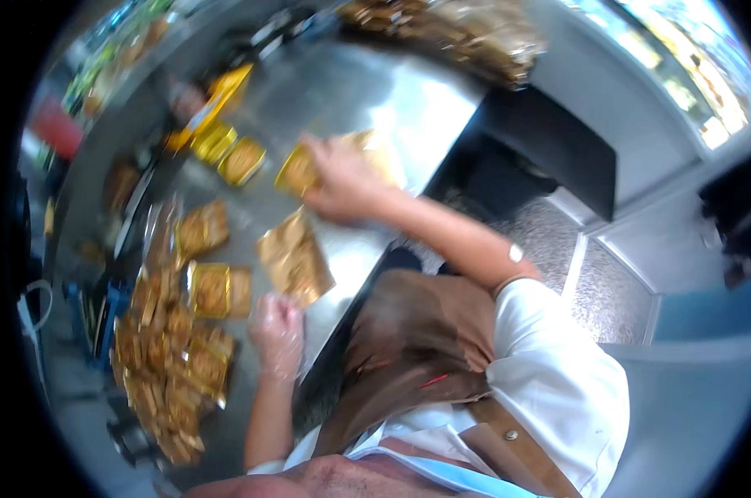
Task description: The person places square food items into transparent plastic bags and seals them using a handheld heat sealer. The person repeatedly picks up items, inserts them into bags, and uses the sealer to close each package, stacking the finished units on the table.
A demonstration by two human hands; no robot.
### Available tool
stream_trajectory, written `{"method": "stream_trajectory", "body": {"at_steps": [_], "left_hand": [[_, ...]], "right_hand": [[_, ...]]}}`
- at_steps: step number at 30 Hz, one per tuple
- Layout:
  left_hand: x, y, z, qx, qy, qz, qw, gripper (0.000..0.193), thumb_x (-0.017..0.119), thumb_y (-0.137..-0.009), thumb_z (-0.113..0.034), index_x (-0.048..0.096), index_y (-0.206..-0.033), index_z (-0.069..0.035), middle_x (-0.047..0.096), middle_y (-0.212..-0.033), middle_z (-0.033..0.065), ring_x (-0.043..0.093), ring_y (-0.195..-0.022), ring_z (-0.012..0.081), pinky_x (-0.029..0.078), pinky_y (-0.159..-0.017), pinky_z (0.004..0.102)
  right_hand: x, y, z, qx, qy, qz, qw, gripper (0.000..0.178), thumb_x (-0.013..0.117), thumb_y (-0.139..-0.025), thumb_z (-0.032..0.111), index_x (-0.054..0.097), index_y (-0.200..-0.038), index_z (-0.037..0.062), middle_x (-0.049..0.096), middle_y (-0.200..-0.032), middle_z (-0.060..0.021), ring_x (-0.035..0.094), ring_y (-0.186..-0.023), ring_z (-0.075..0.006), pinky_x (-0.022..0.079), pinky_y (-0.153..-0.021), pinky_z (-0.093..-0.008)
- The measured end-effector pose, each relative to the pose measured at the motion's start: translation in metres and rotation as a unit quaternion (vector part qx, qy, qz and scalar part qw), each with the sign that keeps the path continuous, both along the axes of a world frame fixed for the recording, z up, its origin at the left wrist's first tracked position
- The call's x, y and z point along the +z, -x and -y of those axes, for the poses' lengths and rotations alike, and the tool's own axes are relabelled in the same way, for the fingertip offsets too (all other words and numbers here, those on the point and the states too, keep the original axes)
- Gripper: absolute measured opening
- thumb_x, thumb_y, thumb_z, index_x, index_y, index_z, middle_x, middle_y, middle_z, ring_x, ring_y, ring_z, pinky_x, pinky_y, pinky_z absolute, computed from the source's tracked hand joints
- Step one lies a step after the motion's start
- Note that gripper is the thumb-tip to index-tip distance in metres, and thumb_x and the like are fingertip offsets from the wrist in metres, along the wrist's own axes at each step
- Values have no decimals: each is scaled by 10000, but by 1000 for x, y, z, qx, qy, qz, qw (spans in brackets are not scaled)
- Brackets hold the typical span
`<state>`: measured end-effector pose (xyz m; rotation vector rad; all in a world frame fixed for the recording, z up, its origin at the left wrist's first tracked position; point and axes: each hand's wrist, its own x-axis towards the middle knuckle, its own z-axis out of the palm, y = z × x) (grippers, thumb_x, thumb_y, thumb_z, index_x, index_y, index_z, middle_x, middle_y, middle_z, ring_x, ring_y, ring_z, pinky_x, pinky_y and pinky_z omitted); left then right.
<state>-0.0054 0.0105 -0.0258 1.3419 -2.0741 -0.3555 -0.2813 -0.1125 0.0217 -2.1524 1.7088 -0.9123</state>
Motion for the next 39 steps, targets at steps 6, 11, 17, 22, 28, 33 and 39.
{"method": "stream_trajectory", "body": {"at_steps": [6, 11, 17, 22, 28, 33, 39], "left_hand": [[25, 12, -2, 37, -48, -12, 998, 110, 727, -879, -97, 627, -907, -60, 651, -842, 148, 650, -772, 373, 511, -705, 474], [23, 7, 3, 31, -11, -16, 999, 146, 740, -902, -121, 625, -890, -33, 643, -728, 141, 641, -691, 338, 500, -657, 452], [9, 6, 29, 15, -79, 25, 996, 297, 702, -961, -288, 634, -894, -6, 683, -820, 207, 668, -760, 379, 515, -680, 478], [21, 19, 25, 25, -44, 42, 998, 296, 734, -927, -333, 644, -902, -52, 690, -780, 163, 671, -742, 373, 516, -691, 472], [26, 20, 27, 46, -79, 63, 994, 242, 733, -916, -296, 664, -938, -64, 703, -796, 134, 685, -750, 343, 531, -711, 451], [27, 23, 22, 33, -85, 39, 995, 179, 694, -911, -273, 669, -921, -95, 714, -858, 154, 683, -827, 401, 528, -755, 501], [27, 21, 17, -10, -58, 21, 998, 138, 675, -932, -233, 660, -958, -99, 704, -902, 150, 680, -859, 393, 527, -760, 496]], "right_hand": [[32, 11, -118, 118, 100, 17, 988, 852, 769, -801, 212, 384, -1517, -42, 547, -1270, -298, 585, -1149, -459, 500, -997, -468], [24, 4, -163, 167, 76, 19, 983, 894, 785, -782, 211, 368, -1532, -38, 526, -1319, -293, 566, -1183, -455, 473, -1026, -485], [-5, -19, -180, 179, 5, 13, 984, 914, 802, -721, 218, 408, -1517, 0, 553, -1290, -277, 585, -1123, -445, 484, -1003, -483], [9, -27, -202, 170, 37, 21, 985, 992, 822, -731, 122, 323, -1585, 46, 502, -1385, -266, 556, -1229, -452, 497, -1039, -474], [5, -33, -185, 192, 21, 39, 980, 1041, 821, -739, 110, 262, -1616, 50, 482, -1405, -267, 554, -1230, -457, 502, -1030, -467], [10, -32, -175, 178, 35, 32, 983, 1059, 816, -740, 115, 240, -1627, 58, 469, -1425, -277, 557, -1227, -473, 510, -1023, -454], [8, -31, -172, 164, 34, 19, 986, 1072, 811, -739, 126, 230, -1640, 94, 446, -1464, -294, 563, -1234, -481, 517, -1025, -459]]}}
